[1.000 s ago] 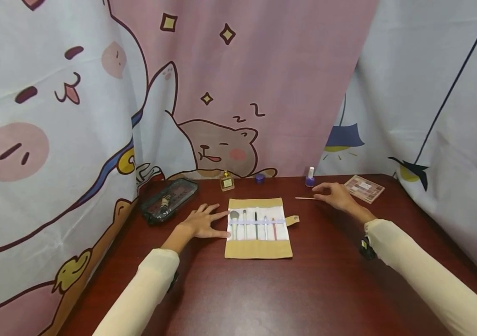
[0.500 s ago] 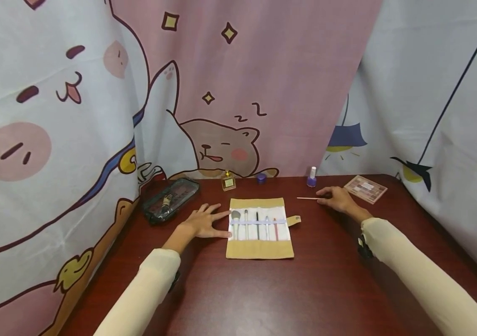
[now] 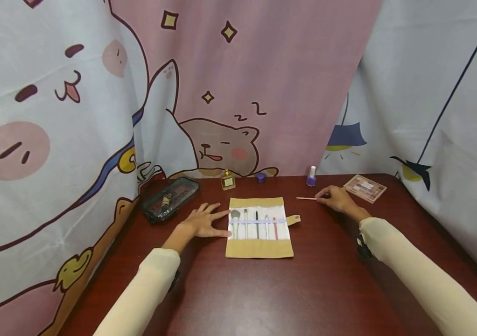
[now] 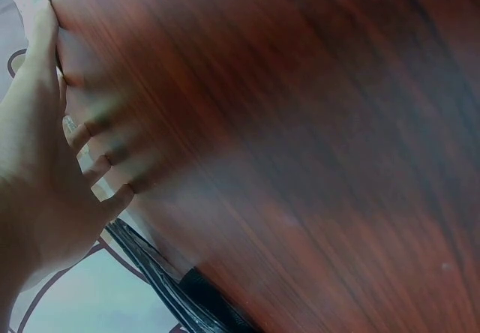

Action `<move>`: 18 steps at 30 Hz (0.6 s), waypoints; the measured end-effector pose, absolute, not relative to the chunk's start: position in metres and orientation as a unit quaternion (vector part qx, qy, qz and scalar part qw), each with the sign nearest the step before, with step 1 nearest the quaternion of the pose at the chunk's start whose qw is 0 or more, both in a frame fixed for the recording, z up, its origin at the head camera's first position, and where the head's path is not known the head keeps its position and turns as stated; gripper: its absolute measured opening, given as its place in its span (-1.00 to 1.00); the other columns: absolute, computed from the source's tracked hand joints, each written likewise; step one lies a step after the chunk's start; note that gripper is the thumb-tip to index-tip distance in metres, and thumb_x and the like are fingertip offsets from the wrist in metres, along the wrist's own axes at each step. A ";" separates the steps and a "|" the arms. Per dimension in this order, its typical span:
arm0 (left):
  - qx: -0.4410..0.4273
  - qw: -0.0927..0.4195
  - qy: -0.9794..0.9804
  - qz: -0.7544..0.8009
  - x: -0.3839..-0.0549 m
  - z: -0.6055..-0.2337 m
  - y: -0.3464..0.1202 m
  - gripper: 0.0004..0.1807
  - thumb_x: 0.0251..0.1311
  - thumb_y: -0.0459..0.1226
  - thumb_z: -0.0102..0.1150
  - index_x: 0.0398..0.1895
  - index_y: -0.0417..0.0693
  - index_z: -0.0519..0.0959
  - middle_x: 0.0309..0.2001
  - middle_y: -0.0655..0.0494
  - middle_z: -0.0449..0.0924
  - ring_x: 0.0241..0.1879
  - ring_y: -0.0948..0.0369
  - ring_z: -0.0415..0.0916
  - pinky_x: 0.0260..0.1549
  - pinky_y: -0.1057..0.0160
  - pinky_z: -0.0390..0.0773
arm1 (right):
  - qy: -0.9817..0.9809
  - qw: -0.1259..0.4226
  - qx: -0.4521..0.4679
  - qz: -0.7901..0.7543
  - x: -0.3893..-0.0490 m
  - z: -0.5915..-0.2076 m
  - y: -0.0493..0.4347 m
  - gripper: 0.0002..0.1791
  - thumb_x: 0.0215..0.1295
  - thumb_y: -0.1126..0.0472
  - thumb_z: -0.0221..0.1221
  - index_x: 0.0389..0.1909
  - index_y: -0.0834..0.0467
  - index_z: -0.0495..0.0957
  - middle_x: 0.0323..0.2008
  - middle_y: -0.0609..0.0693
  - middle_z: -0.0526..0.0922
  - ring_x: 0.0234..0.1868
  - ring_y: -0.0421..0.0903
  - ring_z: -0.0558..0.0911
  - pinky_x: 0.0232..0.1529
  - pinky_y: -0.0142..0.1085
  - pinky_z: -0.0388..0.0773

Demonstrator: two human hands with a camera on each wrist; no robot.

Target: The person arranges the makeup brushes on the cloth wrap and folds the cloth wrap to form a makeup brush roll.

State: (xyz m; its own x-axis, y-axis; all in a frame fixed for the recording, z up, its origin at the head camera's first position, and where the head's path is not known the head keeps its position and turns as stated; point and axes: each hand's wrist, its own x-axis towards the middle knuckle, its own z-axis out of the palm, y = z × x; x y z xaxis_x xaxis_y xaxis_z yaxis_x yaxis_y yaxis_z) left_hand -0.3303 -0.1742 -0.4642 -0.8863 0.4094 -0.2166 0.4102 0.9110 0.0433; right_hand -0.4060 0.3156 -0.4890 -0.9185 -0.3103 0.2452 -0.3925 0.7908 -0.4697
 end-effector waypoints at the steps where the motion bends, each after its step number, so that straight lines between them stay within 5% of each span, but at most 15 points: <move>1: 0.211 0.112 0.971 -0.003 -0.330 -0.464 -0.174 0.02 0.12 0.60 -0.07 0.65 0.58 0.05 0.68 0.10 -0.08 0.61 -0.11 -0.12 0.41 -0.26 0.17 | -0.943 0.079 0.185 0.265 -0.405 -0.489 0.316 -0.88 0.33 0.32 0.35 -0.21 0.29 0.79 -0.16 0.25 0.78 -0.01 0.28 0.68 0.11 0.21 0.45; 18: 0.217 0.107 0.970 0.012 -0.330 -0.465 -0.174 0.00 0.14 0.57 0.00 0.65 0.57 0.08 0.67 0.09 -0.07 0.61 -0.14 -0.11 0.41 -0.30 0.14 | -0.938 0.102 0.203 0.261 -0.383 -0.487 0.323 -0.92 0.38 0.30 0.33 -0.23 0.23 0.75 -0.33 0.08 0.78 -0.24 0.05 0.70 -0.14 0.02 0.58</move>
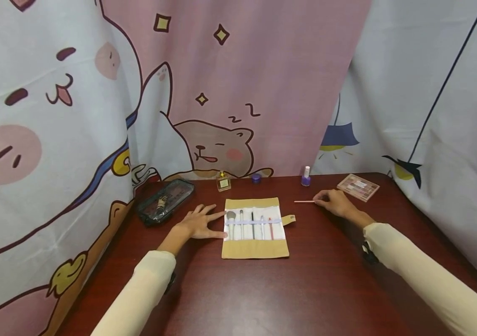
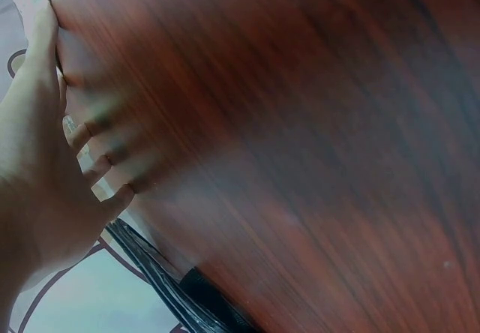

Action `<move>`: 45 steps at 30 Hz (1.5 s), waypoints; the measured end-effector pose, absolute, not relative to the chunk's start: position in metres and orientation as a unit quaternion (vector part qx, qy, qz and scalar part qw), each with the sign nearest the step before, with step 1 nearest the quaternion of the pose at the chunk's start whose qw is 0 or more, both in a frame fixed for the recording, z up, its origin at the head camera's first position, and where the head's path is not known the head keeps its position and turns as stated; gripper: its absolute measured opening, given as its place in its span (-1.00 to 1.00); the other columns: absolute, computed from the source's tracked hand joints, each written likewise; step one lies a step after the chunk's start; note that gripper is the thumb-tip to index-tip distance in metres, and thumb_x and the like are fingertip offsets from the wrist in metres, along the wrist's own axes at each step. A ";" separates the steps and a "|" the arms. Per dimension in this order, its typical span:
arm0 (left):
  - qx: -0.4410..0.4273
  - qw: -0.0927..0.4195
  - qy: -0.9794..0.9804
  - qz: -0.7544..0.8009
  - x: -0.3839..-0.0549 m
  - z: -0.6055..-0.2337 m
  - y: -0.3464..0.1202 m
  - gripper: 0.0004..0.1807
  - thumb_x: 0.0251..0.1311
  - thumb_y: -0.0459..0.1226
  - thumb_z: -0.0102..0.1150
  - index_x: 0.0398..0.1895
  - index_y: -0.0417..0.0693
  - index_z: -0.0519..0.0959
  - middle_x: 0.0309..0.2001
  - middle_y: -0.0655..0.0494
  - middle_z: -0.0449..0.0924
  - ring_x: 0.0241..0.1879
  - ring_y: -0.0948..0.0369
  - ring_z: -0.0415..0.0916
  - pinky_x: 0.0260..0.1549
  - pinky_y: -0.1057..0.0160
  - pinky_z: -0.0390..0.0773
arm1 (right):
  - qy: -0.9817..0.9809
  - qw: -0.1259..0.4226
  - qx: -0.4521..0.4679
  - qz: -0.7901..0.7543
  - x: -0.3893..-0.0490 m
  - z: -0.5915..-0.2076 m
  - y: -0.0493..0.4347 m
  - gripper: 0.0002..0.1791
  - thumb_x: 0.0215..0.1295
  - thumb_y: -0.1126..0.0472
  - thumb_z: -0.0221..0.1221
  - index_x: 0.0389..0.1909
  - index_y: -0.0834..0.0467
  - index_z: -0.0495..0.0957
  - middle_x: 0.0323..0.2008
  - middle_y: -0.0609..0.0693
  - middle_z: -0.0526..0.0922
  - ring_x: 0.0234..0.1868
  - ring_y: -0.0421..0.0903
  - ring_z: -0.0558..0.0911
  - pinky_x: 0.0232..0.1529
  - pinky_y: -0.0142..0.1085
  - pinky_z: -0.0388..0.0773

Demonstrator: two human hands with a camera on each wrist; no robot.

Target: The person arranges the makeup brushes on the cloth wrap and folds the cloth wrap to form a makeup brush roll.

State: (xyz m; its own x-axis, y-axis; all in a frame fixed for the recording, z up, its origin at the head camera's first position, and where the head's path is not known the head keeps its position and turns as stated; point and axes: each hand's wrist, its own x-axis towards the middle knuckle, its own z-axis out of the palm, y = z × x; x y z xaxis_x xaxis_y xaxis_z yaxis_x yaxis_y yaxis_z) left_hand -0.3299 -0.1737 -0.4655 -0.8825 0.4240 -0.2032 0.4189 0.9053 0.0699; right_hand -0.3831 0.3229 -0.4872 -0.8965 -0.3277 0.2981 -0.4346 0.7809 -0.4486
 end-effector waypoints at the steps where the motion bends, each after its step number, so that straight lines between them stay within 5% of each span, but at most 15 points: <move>1: 0.218 0.107 0.970 0.014 -0.330 -0.466 -0.174 0.00 0.14 0.56 0.00 0.65 0.56 0.09 0.67 0.09 -0.07 0.61 -0.14 -0.11 0.41 -0.30 0.14 | -0.937 0.102 0.207 0.262 -0.382 -0.486 0.322 -0.93 0.38 0.29 0.34 -0.24 0.23 0.76 -0.34 0.07 0.78 -0.24 0.04 0.70 -0.15 0.00 0.57; 11: 0.220 0.108 0.969 0.016 -0.328 -0.463 -0.177 0.00 0.17 0.54 0.02 0.65 0.51 0.11 0.67 0.03 -0.05 0.60 -0.17 -0.09 0.39 -0.31 0.16 | -0.913 0.126 0.231 0.313 -0.375 -0.475 0.316 -0.84 0.31 0.32 0.40 -0.13 0.27 0.75 -0.28 0.07 0.80 -0.20 0.03 0.74 -0.11 0.02 0.62; 21: 0.217 0.109 0.970 0.017 -0.328 -0.465 -0.181 0.00 0.17 0.53 0.03 0.65 0.49 0.12 0.67 0.02 -0.06 0.59 -0.16 -0.09 0.38 -0.29 0.17 | -0.874 0.117 0.221 0.416 -0.365 -0.453 0.298 -0.76 0.34 0.32 0.38 -0.01 0.27 0.70 -0.19 0.20 0.79 -0.21 -0.14 0.75 -0.20 -0.57 0.52; 32: 0.216 0.104 0.971 0.016 -0.326 -0.466 -0.180 -0.01 0.16 0.54 0.02 0.64 0.53 0.12 0.66 0.03 -0.04 0.59 -0.15 -0.07 0.37 -0.28 0.20 | -0.818 0.072 0.228 0.524 -0.366 -0.445 0.271 -0.59 0.32 0.42 0.37 0.16 0.38 0.57 -0.05 0.44 0.70 -0.16 0.05 0.80 -0.24 -0.31 0.71; 45: 0.214 0.105 0.971 0.008 -0.337 -0.476 -0.177 0.05 0.07 0.62 -0.05 0.65 0.58 0.06 0.68 0.09 -0.10 0.61 -0.11 -0.12 0.40 -0.26 0.16 | -0.807 0.061 0.238 0.537 -0.367 -0.433 0.250 -0.62 0.39 0.43 0.29 0.19 0.31 0.53 0.00 0.40 0.71 -0.09 0.19 0.79 -0.24 -0.20 0.73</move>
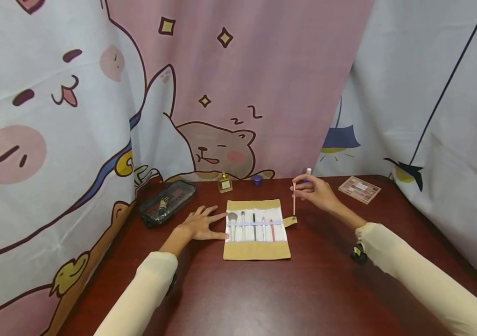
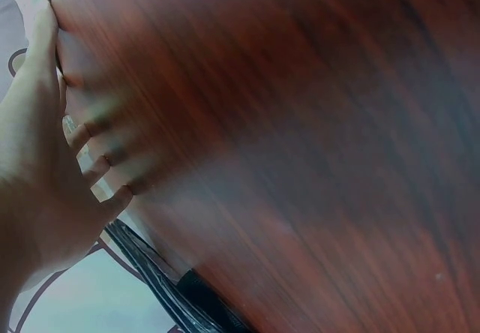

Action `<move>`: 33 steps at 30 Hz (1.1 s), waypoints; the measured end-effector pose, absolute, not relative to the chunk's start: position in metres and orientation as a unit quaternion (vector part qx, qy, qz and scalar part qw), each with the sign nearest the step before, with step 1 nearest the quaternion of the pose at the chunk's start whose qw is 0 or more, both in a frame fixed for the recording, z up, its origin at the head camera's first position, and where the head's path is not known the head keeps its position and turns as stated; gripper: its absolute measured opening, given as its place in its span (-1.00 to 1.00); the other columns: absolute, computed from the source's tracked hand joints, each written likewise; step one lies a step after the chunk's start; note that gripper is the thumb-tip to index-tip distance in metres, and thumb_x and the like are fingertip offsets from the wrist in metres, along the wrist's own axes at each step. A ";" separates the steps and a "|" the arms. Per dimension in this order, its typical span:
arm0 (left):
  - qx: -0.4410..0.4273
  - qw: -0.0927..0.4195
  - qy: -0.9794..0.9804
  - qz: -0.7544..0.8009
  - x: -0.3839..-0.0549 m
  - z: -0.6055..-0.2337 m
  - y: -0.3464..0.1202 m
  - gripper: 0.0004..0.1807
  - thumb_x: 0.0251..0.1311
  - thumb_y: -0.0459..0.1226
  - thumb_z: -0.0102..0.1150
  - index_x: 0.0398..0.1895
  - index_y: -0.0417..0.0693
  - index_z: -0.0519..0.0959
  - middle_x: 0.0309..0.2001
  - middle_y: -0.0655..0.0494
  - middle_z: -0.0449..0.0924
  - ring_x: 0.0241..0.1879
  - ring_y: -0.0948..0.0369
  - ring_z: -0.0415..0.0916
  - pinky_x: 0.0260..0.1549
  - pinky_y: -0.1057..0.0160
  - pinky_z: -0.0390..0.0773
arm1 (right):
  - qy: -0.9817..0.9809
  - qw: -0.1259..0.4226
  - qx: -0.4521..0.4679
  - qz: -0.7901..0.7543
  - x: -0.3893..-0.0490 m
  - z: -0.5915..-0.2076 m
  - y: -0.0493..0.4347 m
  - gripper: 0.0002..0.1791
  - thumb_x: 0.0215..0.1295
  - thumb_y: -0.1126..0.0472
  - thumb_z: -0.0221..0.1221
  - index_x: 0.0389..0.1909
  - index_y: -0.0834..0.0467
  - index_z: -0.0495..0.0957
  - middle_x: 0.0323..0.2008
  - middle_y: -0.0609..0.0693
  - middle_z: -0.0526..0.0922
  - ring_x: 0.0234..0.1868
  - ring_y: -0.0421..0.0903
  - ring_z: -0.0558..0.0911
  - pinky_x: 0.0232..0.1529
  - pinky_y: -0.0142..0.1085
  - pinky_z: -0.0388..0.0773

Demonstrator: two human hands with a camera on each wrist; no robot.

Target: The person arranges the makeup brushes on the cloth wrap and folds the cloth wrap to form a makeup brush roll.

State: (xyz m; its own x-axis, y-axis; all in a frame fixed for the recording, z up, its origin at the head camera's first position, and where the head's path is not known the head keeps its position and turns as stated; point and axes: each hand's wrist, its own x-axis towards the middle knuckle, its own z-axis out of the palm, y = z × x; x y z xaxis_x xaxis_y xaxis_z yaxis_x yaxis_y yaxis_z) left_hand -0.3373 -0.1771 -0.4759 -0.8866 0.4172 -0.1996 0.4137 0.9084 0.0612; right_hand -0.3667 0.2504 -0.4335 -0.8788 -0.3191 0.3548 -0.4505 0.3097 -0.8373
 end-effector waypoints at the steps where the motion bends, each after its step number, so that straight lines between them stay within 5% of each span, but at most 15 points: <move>1: 0.213 0.105 0.971 0.006 -0.338 -0.477 -0.177 0.05 0.07 0.62 -0.05 0.64 0.60 0.05 0.68 0.11 -0.11 0.61 -0.11 -0.12 0.40 -0.26 0.16 | -0.807 0.059 0.240 0.537 -0.367 -0.433 0.249 -0.63 0.39 0.42 0.29 0.19 0.31 0.54 0.01 0.41 0.71 -0.10 0.19 0.79 -0.23 -0.20 0.73; 13: 0.207 0.109 0.972 0.000 -0.336 -0.472 -0.174 0.02 0.10 0.59 0.00 0.64 0.63 0.05 0.68 0.13 -0.10 0.61 -0.10 -0.12 0.41 -0.26 0.15 | -0.832 0.054 0.237 0.499 -0.372 -0.437 0.232 -0.73 0.38 0.33 0.34 0.07 0.19 0.70 -0.05 0.20 0.78 -0.14 0.20 0.80 -0.29 -0.28 0.71; 21: 0.215 0.105 0.971 0.004 -0.331 -0.467 -0.174 0.00 0.15 0.56 -0.01 0.65 0.56 0.07 0.67 0.09 -0.07 0.61 -0.14 -0.10 0.40 -0.28 0.17 | -0.837 0.043 0.228 0.495 -0.374 -0.443 0.223 -0.72 0.37 0.34 0.34 0.07 0.29 0.69 0.00 0.27 0.75 -0.15 0.09 0.81 -0.14 0.09 0.70; 33: 0.221 0.101 0.970 0.009 -0.330 -0.465 -0.174 -0.02 0.17 0.55 -0.01 0.64 0.55 0.11 0.67 0.05 -0.04 0.60 -0.16 -0.08 0.39 -0.29 0.19 | -0.842 0.035 0.219 0.492 -0.375 -0.456 0.217 -0.75 0.36 0.38 0.35 0.02 0.31 0.72 0.10 0.21 0.73 -0.11 0.09 0.80 -0.20 -0.25 0.73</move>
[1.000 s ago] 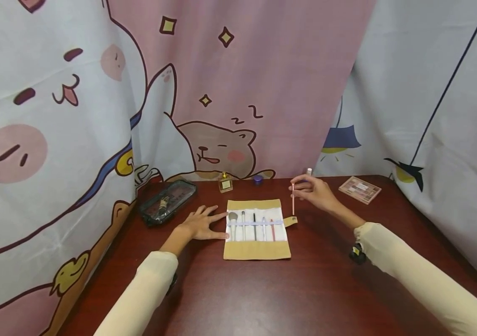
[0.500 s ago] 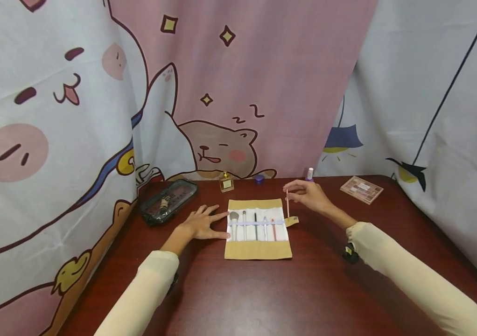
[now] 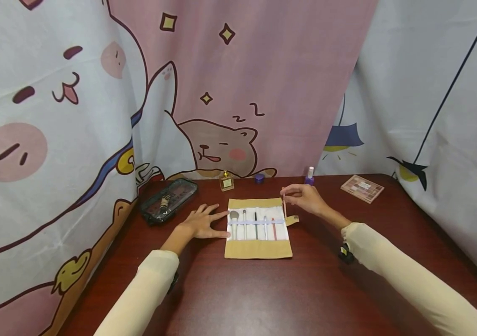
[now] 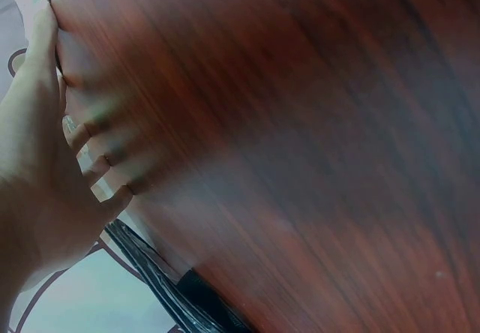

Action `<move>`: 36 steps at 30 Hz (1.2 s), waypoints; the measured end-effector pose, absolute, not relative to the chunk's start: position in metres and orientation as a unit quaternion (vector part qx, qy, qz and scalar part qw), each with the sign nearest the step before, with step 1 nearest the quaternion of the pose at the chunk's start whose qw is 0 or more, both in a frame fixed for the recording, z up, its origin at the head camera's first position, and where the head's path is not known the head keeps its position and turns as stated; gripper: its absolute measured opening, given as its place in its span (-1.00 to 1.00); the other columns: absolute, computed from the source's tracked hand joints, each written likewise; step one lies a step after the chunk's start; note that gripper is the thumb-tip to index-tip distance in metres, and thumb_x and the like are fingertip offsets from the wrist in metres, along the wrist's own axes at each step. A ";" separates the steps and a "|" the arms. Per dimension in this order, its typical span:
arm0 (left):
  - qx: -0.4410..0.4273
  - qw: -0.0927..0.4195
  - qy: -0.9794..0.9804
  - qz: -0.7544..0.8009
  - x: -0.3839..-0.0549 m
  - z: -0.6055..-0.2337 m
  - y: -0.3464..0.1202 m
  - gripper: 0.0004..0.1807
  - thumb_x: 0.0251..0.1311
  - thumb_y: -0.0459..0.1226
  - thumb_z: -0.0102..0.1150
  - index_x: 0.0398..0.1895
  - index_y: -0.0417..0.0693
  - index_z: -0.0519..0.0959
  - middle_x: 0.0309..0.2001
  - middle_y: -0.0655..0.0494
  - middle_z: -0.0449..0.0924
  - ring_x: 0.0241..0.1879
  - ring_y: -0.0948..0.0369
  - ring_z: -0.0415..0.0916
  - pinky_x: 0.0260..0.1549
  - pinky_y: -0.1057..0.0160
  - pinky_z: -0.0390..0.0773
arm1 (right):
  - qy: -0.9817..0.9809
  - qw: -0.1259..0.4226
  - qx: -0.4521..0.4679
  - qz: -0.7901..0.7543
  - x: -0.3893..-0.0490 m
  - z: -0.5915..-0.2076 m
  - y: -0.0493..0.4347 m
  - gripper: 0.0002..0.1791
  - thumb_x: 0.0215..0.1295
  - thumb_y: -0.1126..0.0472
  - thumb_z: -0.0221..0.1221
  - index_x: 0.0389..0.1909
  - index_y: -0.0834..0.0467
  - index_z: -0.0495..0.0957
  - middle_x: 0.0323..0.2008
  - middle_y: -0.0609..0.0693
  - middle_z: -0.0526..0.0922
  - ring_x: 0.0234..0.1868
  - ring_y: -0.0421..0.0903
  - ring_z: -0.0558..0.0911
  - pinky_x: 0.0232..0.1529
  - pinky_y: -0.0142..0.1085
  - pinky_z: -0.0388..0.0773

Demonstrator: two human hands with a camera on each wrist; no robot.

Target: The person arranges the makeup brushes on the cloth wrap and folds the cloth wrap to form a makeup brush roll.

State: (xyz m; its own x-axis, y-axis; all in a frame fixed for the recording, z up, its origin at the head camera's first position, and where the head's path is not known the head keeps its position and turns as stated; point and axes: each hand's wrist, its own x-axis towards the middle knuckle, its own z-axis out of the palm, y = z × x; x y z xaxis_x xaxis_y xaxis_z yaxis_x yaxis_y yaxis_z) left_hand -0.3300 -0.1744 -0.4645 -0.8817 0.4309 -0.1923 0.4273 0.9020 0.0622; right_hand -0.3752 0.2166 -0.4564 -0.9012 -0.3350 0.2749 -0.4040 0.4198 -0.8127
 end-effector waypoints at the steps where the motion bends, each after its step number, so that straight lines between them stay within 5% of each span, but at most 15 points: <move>1: 0.221 0.101 0.970 0.009 -0.330 -0.464 -0.174 -0.02 0.17 0.55 -0.01 0.64 0.54 0.12 0.67 0.05 -0.04 0.60 -0.17 -0.08 0.39 -0.29 0.19 | -0.840 0.034 0.219 0.495 -0.376 -0.457 0.216 -0.75 0.35 0.37 0.35 0.02 0.31 0.72 0.09 0.21 0.73 -0.10 0.11 0.80 -0.20 -0.26 0.73; 14: 0.219 0.102 0.970 0.014 -0.329 -0.464 -0.174 -0.02 0.17 0.54 0.03 0.64 0.53 0.13 0.66 0.05 -0.03 0.60 -0.16 -0.08 0.38 -0.29 0.19 | -0.826 0.031 0.223 0.517 -0.382 -0.466 0.203 -0.69 0.36 0.51 0.26 0.11 0.46 0.62 0.03 0.51 0.65 -0.08 0.40 0.73 -0.10 0.23 0.64; 25: 0.211 0.106 0.972 0.005 -0.330 -0.466 -0.173 0.01 0.14 0.58 -0.02 0.65 0.57 0.07 0.68 0.10 -0.08 0.61 -0.12 -0.10 0.41 -0.26 0.17 | -0.837 0.024 0.215 0.503 -0.386 -0.473 0.203 -0.68 0.36 0.40 0.33 0.12 0.35 0.65 -0.01 0.30 0.75 -0.11 0.16 0.78 -0.23 -0.28 0.72; 36: 0.214 0.107 0.971 0.010 -0.331 -0.467 -0.173 0.00 0.15 0.56 0.00 0.65 0.52 0.11 0.67 0.05 -0.06 0.60 -0.15 -0.10 0.40 -0.29 0.16 | -0.875 0.023 0.242 0.419 -0.381 -0.479 0.205 -0.69 0.36 0.26 0.38 0.09 0.22 0.70 -0.07 0.11 0.80 0.00 0.07 0.77 0.07 0.01 0.65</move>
